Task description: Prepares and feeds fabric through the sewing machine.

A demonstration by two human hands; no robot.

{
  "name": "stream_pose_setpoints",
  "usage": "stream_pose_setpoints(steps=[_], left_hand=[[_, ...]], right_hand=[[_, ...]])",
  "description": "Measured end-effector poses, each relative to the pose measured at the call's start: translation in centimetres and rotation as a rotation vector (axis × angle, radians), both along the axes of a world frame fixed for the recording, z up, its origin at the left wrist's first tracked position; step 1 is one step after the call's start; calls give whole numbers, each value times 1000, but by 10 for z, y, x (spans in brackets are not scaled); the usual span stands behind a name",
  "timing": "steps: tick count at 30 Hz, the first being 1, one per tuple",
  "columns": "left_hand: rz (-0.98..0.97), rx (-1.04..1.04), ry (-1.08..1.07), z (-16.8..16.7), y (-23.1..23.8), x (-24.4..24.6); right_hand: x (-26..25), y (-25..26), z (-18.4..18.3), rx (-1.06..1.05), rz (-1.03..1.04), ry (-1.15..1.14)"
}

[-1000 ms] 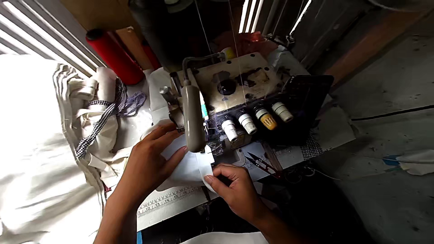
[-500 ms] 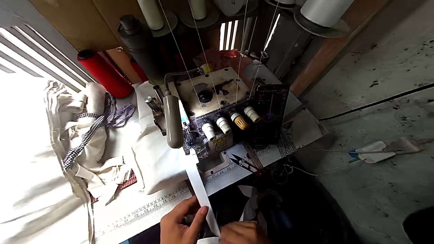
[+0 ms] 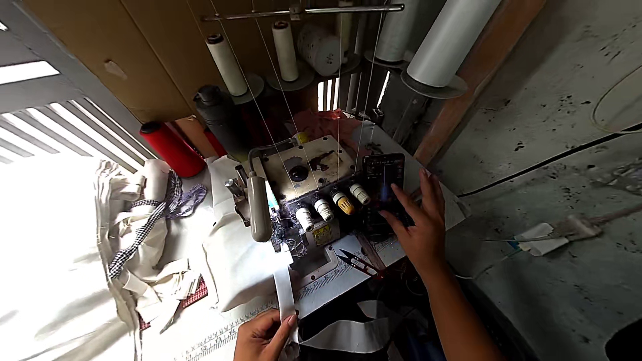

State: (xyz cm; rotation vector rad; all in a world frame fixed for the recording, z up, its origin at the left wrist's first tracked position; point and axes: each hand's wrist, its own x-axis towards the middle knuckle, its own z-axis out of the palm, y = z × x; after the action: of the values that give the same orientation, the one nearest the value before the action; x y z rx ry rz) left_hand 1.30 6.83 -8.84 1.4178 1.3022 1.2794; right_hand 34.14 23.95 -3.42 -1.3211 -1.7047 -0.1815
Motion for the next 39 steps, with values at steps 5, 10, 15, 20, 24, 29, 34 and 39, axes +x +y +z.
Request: stream_pose_setpoints(steps=[5, 10, 15, 20, 24, 29, 34, 39], left_hand=[[-5, -10, -25, 0, -2, 0], [-38, -18, -36, 1, -1, -3], [-32, -25, -28, 3, -1, -1], [-28, -30, -35, 4, -1, 0], [-27, -37, -31, 4, -1, 0], [-3, -39, -30, 3, -1, 2], [-15, -19, -12, 2, 0, 2], [-21, -19, -21, 2, 0, 1]], right_hand=[[3, -7, -8, 103, 4, 146], [2, -21, -13, 76, -9, 200], [-7, -30, -21, 33, -46, 151], [-20, -31, -28, -16, -69, 64], [-28, -33, -28, -35, -47, 41], [-24, -35, -25, -22, -46, 98], [-19, -25, -21, 47, -40, 160], [-16, -6, -10, 93, -49, 216]])
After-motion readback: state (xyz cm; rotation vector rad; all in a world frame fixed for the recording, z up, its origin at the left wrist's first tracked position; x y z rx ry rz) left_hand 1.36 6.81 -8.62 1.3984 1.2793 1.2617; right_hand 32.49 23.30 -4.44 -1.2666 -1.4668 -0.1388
